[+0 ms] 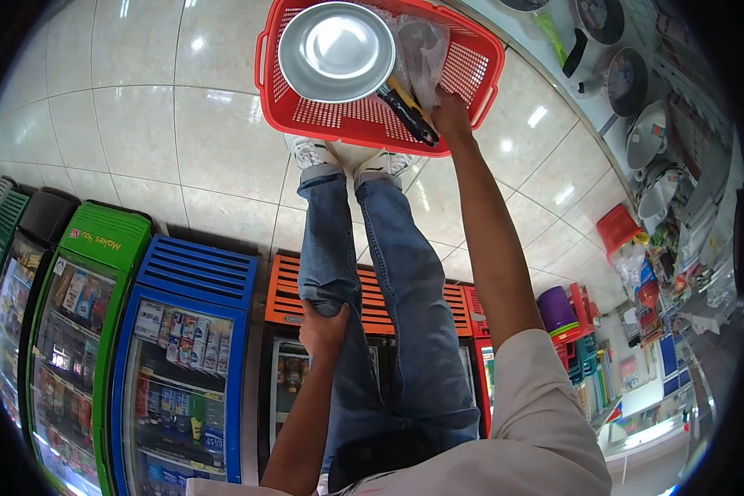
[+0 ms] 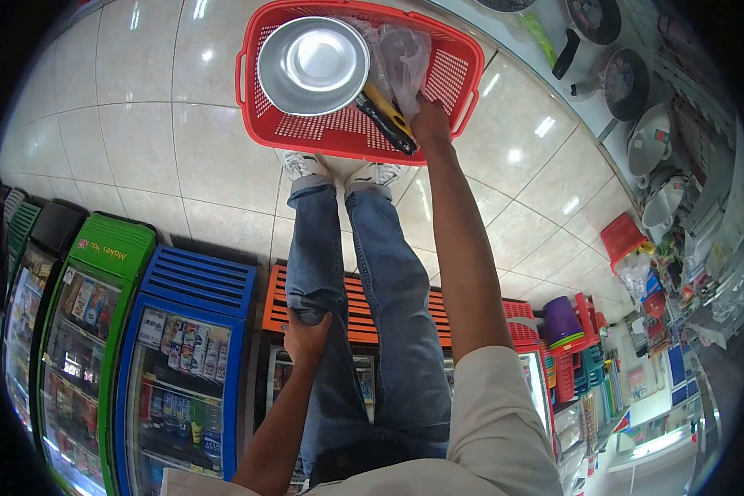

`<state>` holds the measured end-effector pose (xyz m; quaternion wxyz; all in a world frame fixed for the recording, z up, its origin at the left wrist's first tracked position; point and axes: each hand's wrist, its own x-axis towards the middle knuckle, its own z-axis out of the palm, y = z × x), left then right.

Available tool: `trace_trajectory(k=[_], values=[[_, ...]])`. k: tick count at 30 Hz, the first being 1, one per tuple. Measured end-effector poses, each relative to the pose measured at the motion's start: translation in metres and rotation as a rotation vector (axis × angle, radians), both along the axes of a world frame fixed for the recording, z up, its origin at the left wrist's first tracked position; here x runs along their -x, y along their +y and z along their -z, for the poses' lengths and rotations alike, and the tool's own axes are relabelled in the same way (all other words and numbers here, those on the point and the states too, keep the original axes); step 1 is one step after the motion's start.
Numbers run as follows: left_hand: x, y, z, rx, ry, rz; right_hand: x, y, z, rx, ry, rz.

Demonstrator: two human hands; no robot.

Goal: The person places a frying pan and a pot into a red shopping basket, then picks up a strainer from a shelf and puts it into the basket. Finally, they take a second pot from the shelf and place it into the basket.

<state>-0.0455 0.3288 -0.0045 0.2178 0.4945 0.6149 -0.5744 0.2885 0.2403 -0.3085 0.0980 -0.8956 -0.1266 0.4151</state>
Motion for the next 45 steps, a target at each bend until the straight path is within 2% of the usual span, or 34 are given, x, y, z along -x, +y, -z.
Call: trace_trajectory(k=[8,10,16,18,20,21,22,24,26,28,30,31,32,34,35,37,41,45], values=[[0.003,0.000,0.001,-0.013,-0.026,-0.002,-0.005,0.005,-0.003,0.002,0.032,0.070],[0.007,-0.001,-0.001,-0.009,-0.023,0.006,-0.004,0.004,0.003,0.056,0.016,0.004],[0.009,0.001,0.001,-0.008,-0.028,-0.011,-0.009,0.010,-0.027,0.136,-0.150,-0.184],[0.014,-0.003,0.002,-0.044,-0.050,0.077,-0.013,0.009,-0.037,0.069,-0.080,-0.194],[0.018,-0.004,0.004,-0.037,-0.051,0.073,-0.015,-0.001,-0.028,-0.323,-0.134,-0.491],[0.020,-0.004,0.004,-0.035,-0.050,0.069,-0.012,-0.006,-0.020,-0.262,-0.123,-0.574],[0.022,-0.004,0.004,-0.036,-0.050,0.069,-0.011,-0.011,-0.011,-0.263,-0.124,-0.574],[0.025,-0.005,0.005,-0.039,-0.063,0.068,-0.011,-0.012,-0.002,0.020,-0.098,-0.512],[0.025,-0.005,0.005,-0.040,-0.068,0.066,-0.015,-0.002,0.008,0.117,-0.030,-0.497],[0.026,-0.005,0.003,-0.039,-0.072,0.066,-0.014,0.007,0.010,0.215,0.039,-0.479],[0.027,-0.005,0.004,-0.031,-0.074,0.051,-0.026,0.040,-0.017,0.380,0.122,-0.336],[0.028,-0.005,0.005,-0.031,-0.074,0.048,-0.026,0.050,-0.029,0.325,-0.001,-0.319],[0.029,-0.007,0.005,-0.038,-0.079,0.050,-0.026,0.050,-0.027,0.326,0.000,-0.324],[0.032,-0.010,0.006,-0.045,-0.082,0.046,-0.026,0.052,-0.022,-0.037,-0.371,-0.547],[0.031,-0.011,0.006,-0.052,-0.085,0.040,-0.027,0.050,-0.015,-0.036,-0.368,-0.551],[0.030,-0.011,0.004,-0.058,-0.085,0.030,-0.028,0.043,0.000,0.277,-0.342,-0.821],[0.026,-0.012,0.005,-0.053,-0.054,-0.047,-0.033,0.037,0.007,0.398,-0.181,-0.774],[0.021,-0.013,0.004,-0.050,-0.051,-0.020,-0.037,0.035,0.004,0.387,-0.161,-0.776]])
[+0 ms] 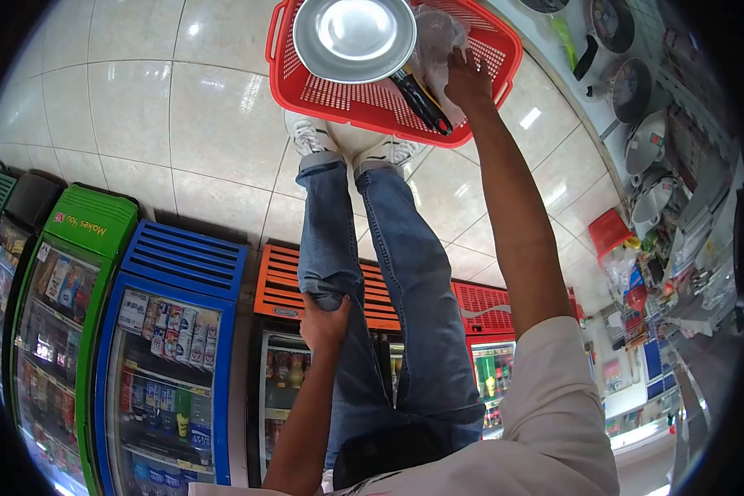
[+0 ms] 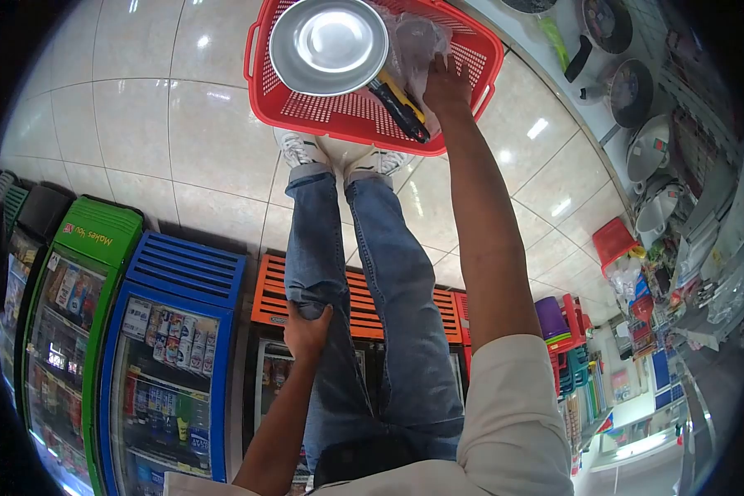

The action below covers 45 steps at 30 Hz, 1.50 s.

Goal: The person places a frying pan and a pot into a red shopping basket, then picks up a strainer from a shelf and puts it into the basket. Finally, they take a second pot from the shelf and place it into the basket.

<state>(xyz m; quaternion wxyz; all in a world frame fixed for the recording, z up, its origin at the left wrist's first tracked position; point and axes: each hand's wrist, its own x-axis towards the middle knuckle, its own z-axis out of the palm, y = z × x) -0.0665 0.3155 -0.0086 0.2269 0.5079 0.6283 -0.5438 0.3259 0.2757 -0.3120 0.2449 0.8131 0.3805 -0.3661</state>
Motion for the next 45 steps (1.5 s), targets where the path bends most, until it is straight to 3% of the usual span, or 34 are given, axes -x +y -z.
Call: trace_trajectory(k=[33,36,40,41,42,43,44,45], values=[[0.007,0.005,0.000,0.035,0.006,0.038,0.010,-0.015,0.003,-0.203,0.014,0.283],[0.005,0.009,-0.004,0.009,-0.017,0.093,0.013,-0.025,-0.017,-0.249,0.116,0.426],[0.010,0.020,-0.007,-0.004,-0.089,0.090,0.048,-0.071,-0.049,-0.751,0.079,0.717],[0.009,0.025,-0.008,0.019,-0.093,0.076,0.053,-0.066,-0.090,-0.585,0.129,0.958],[0.010,0.029,-0.011,0.040,-0.099,0.060,0.073,-0.089,-0.091,-0.754,0.008,0.922],[0.014,0.033,-0.015,0.029,-0.116,0.049,0.087,-0.096,-0.118,-0.644,-0.052,0.993],[0.020,0.037,-0.015,0.051,-0.144,0.027,0.102,-0.127,-0.121,-0.522,0.061,1.130],[0.027,0.043,-0.013,0.070,-0.178,0.006,0.123,-0.155,-0.127,-0.443,0.026,1.046]])
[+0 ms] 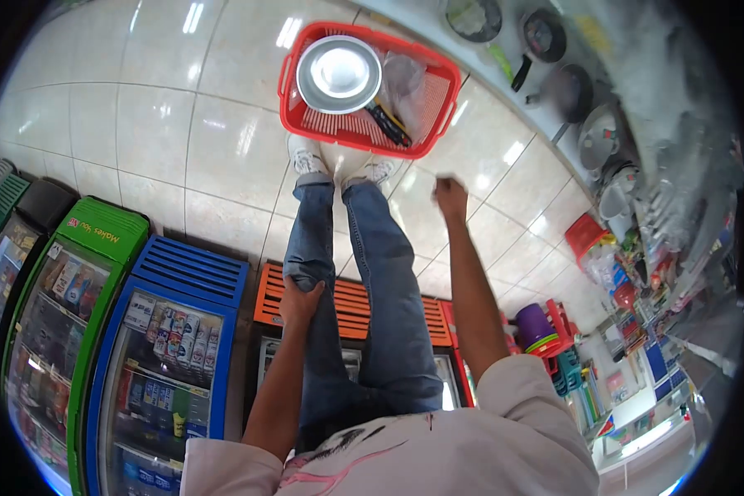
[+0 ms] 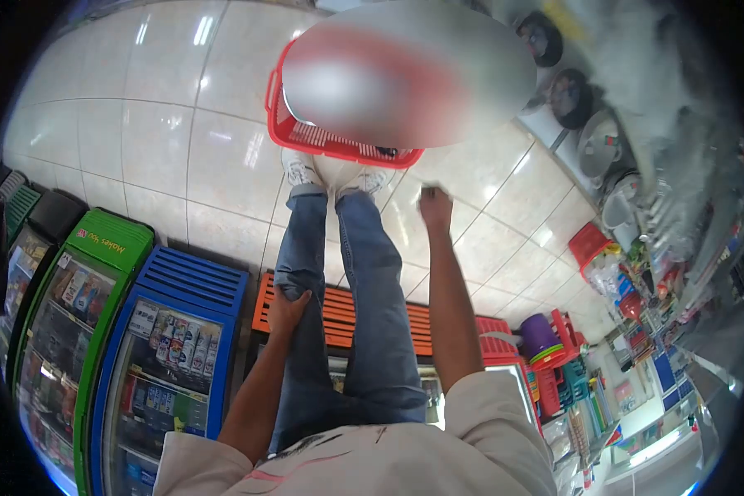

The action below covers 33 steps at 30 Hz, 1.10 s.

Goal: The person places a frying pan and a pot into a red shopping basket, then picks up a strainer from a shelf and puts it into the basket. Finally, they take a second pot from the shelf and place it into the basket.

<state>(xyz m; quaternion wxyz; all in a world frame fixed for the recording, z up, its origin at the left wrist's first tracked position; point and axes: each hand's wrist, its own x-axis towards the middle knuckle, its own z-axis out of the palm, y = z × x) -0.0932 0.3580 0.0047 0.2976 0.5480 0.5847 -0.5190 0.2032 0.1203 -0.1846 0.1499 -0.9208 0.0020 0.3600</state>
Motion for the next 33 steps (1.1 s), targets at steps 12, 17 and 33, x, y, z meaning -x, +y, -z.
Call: trace_trajectory(k=[12,17,33], values=[[0.021,0.118,-0.057,0.387,-0.630,-0.198,0.091,-0.078,-0.292,-0.038,-0.041,0.112],[-0.032,0.171,-0.125,0.425,-0.567,-0.344,0.035,-0.035,-0.335,-0.167,0.231,0.274],[0.103,0.195,-0.079,-0.084,-1.093,-0.206,-0.268,0.156,-0.355,-0.413,-0.467,0.161]])
